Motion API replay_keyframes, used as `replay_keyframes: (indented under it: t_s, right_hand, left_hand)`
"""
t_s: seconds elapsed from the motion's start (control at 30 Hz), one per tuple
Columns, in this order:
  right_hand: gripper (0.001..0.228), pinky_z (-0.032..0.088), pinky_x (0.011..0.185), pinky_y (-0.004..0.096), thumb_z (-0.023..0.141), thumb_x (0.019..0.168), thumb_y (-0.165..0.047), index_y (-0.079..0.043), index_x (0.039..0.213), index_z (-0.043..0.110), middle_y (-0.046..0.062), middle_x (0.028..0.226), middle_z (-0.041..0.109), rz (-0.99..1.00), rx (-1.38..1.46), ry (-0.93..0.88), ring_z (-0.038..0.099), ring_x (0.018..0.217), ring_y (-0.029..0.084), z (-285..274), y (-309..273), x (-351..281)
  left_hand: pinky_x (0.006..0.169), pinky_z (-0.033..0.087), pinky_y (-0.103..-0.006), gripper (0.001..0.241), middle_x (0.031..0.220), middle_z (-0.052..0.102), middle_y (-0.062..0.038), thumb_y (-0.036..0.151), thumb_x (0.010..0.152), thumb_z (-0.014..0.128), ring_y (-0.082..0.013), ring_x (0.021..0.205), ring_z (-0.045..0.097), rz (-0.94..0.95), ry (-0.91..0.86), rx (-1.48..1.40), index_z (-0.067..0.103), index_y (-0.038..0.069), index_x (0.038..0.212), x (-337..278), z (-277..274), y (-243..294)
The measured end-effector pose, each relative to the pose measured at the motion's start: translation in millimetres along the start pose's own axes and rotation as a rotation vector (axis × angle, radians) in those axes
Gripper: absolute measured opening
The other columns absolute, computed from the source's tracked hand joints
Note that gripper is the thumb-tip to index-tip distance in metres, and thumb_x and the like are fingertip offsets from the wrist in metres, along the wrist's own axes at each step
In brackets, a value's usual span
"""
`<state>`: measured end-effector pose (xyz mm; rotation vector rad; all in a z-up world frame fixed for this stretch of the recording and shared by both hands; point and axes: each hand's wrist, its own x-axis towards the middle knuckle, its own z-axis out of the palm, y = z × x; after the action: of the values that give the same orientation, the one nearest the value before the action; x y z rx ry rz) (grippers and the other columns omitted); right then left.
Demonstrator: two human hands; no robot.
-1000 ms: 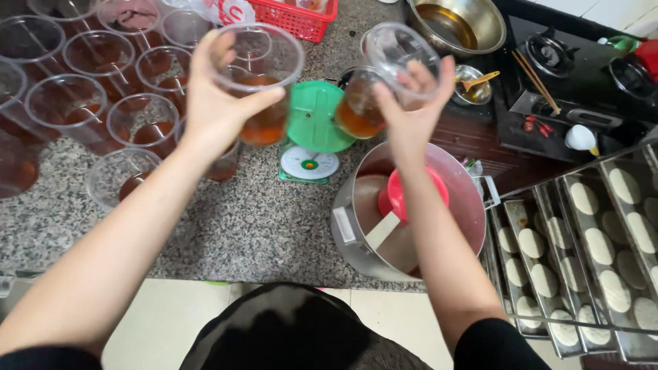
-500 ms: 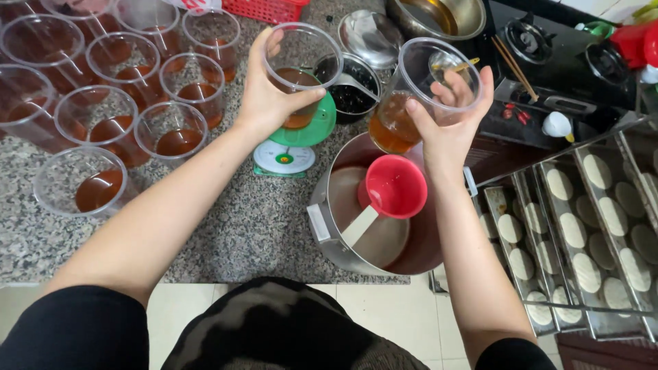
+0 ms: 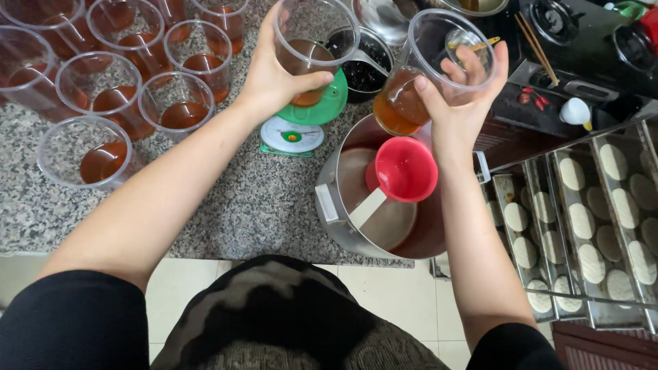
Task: Filling multiple plastic cups with a liquid beverage from a large pot using a ladle and a kitchen scale.
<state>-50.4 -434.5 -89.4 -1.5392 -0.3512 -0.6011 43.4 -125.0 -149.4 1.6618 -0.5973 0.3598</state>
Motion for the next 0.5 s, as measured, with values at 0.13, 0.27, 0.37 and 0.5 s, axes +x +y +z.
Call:
replay_keyframes:
  t_s: [0.13,0.27,0.37,0.5]
  right_hand:
    - [0.106,0.053,0.113,0.036,0.083,0.101,0.018,-0.019,0.165,0.006,0.014,0.153,0.042,-0.011,0.033,-0.01,0.051,0.125,0.023,-3.7,3.0,0.5]
    - [0.106,0.053,0.112,0.036,0.084,0.101,0.018,-0.02,0.165,0.007,0.013,0.152,0.043,-0.015,0.025,-0.013,0.051,0.125,0.022,-7.4,4.5,0.2]
    - [0.106,0.053,0.113,0.036,0.084,0.102,0.018,-0.02,0.165,0.008,0.014,0.153,0.043,-0.011,0.033,-0.013,0.051,0.125,0.022,-9.2,4.9,-1.3]
    - [0.106,0.053,0.112,0.036,0.084,0.101,0.019,-0.02,0.165,0.009,0.014,0.153,0.043,-0.005,0.005,-0.005,0.051,0.126,0.022,-9.2,5.0,-2.1]
  left_hand:
    - [0.136,0.024,-0.0453,0.126,0.172,0.026,-0.026,0.027,0.083,0.104,-0.0359,0.164,0.024,-0.015,0.004,0.014,0.012,0.008,0.167,-0.8,-1.8,-6.8]
    - [0.136,0.024,-0.045,0.126,0.173,0.026,-0.025,0.028,0.082,0.104,-0.0352,0.164,0.023,-0.038,-0.005,0.021,0.014,0.007,0.167,0.2,-3.3,-4.0]
    - [0.136,0.022,-0.0455,0.127,0.173,0.024,-0.025,0.029,0.082,0.104,-0.0354,0.164,0.022,-0.033,-0.016,-0.012,0.013,0.007,0.167,0.6,-4.4,-5.3]
    - [0.136,0.022,-0.0456,0.126,0.174,0.023,-0.025,0.03,0.083,0.104,-0.0357,0.165,0.022,-0.017,-0.017,-0.009,0.013,0.007,0.167,0.0,-4.9,-5.7]
